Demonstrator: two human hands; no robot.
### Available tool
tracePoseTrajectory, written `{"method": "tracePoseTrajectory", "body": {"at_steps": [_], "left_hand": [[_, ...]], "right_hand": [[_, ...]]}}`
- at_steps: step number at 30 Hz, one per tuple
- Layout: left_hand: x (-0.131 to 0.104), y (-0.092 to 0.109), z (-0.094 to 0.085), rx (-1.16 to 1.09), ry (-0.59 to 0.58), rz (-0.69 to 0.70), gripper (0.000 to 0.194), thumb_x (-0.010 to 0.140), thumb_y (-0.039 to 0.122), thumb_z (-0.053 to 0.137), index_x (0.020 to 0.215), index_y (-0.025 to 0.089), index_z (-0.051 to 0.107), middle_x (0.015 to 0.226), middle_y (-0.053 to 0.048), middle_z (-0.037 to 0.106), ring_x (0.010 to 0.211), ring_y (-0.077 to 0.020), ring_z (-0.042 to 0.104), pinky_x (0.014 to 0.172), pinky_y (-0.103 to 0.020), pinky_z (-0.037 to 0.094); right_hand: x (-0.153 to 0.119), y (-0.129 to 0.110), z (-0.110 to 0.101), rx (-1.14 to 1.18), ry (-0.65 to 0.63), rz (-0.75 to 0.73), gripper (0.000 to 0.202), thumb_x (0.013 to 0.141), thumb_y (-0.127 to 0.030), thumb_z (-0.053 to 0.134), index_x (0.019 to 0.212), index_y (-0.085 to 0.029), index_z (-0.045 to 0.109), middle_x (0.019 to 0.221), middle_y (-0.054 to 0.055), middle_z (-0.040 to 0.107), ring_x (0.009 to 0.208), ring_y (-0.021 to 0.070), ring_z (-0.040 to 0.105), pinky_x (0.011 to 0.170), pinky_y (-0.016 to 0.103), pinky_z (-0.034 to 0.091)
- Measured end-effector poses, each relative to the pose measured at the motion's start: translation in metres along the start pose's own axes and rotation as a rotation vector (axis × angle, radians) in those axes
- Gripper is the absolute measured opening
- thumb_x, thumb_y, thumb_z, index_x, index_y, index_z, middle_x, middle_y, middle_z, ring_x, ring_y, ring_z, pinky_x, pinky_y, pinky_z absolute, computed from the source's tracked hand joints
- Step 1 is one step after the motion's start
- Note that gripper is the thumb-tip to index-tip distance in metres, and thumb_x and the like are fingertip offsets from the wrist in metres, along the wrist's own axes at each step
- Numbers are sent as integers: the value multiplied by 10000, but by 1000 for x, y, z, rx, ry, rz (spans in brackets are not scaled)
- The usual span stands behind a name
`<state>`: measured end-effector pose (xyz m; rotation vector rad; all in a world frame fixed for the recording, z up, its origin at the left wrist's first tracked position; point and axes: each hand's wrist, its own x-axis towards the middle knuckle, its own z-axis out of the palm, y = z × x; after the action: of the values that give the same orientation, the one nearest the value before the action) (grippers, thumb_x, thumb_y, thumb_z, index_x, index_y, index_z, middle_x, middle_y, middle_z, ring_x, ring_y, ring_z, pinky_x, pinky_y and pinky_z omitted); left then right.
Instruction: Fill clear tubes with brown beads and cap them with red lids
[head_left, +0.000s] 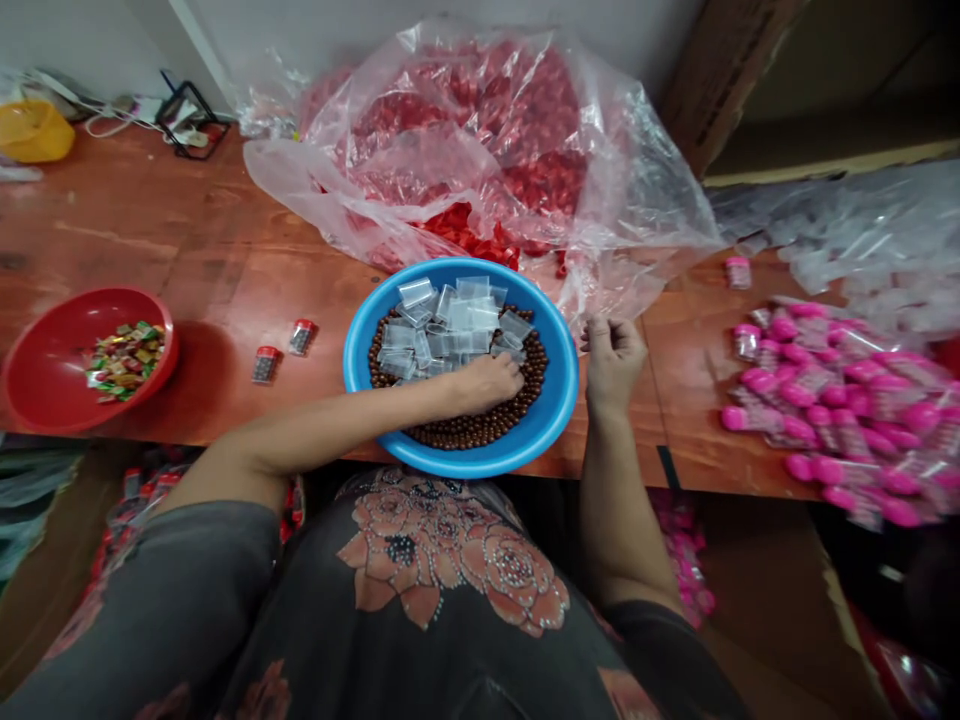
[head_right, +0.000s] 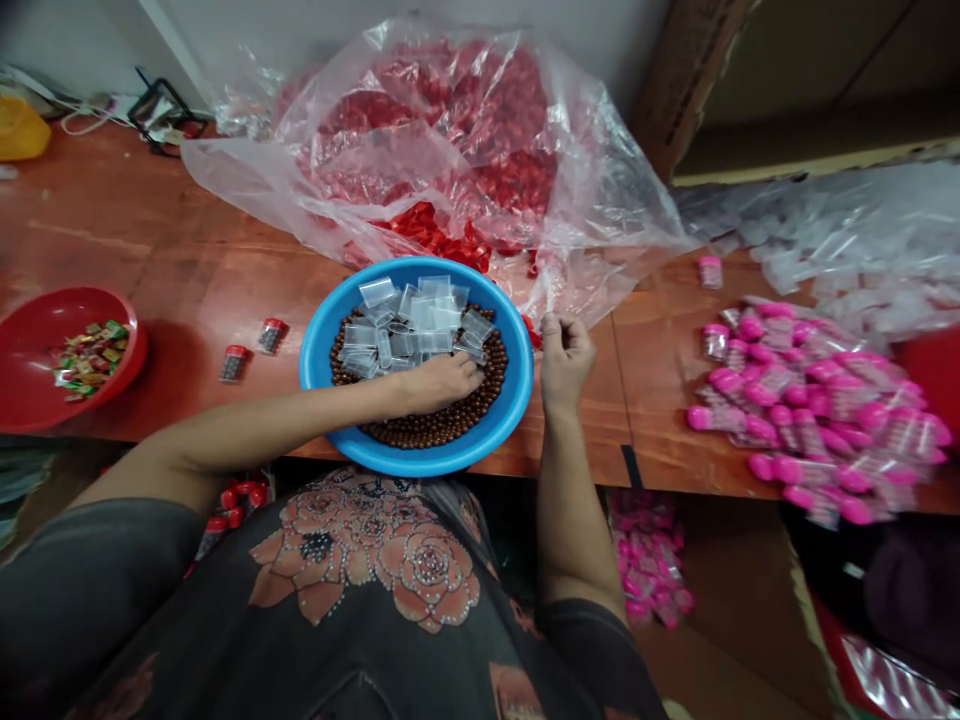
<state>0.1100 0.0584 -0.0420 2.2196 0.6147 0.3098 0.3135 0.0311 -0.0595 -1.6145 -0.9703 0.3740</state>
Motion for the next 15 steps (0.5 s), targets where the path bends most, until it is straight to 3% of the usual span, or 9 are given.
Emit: {"method": "tracePoseTrajectory", "body": {"at_steps": [2, 5, 8, 11, 13, 15], "left_hand": [[12, -4, 3, -22, 18, -4, 195, 728, 30, 490, 646, 185, 577, 760, -118, 576, 930, -286, 548, 861, -419, 433], [12, -6, -3, -75, -18, -46, 187, 667, 22, 570, 592, 193, 562, 639, -50, 514, 805, -248, 563, 822, -402, 441], [-5, -7, -12, -265, -129, -194, 181, 623, 101, 703, 763, 206, 658, 641, -8, 569, 705, -208, 578, 727, -359, 465], [-24, -6, -18, -616, -264, -358, 334, 640, 192, 746, 966, 214, 675, 757, -21, 678, 699, -189, 627, 665, -325, 492], [-34, -7, -20, -778, -294, -408, 344, 614, 174, 760, 947, 196, 676, 823, -31, 702, 744, -173, 650, 695, -313, 509], [-41, -9, -22, -835, -253, -441, 320, 587, 144, 767, 888, 178, 665, 845, -24, 697, 775, -151, 649, 745, -304, 510]], "right_hand": [[-7, 2, -11, 15, -27, 15, 307, 851, -510, 586, 789, -209, 589, 702, -22, 577, 624, 123, 547, 623, 268, 469], [-12, 18, -23, 24, -51, 57, 287, 839, -481, 603, 796, -197, 607, 696, -24, 578, 618, 114, 543, 605, 257, 461], [-6, 41, -26, 6, -84, 108, 274, 826, -457, 597, 849, -185, 626, 726, -12, 600, 617, 116, 547, 589, 259, 471], [5, 58, -17, -17, -134, 116, 294, 820, -415, 560, 951, -168, 649, 805, 23, 657, 648, 135, 580, 618, 291, 503], [15, 64, -6, -42, -179, 90, 315, 817, -384, 536, 995, -158, 665, 901, 58, 694, 748, 159, 618, 711, 327, 525], [24, 65, 6, -85, -237, 43, 317, 799, -371, 549, 992, -160, 685, 987, 79, 709, 888, 188, 627, 825, 356, 514]]}}
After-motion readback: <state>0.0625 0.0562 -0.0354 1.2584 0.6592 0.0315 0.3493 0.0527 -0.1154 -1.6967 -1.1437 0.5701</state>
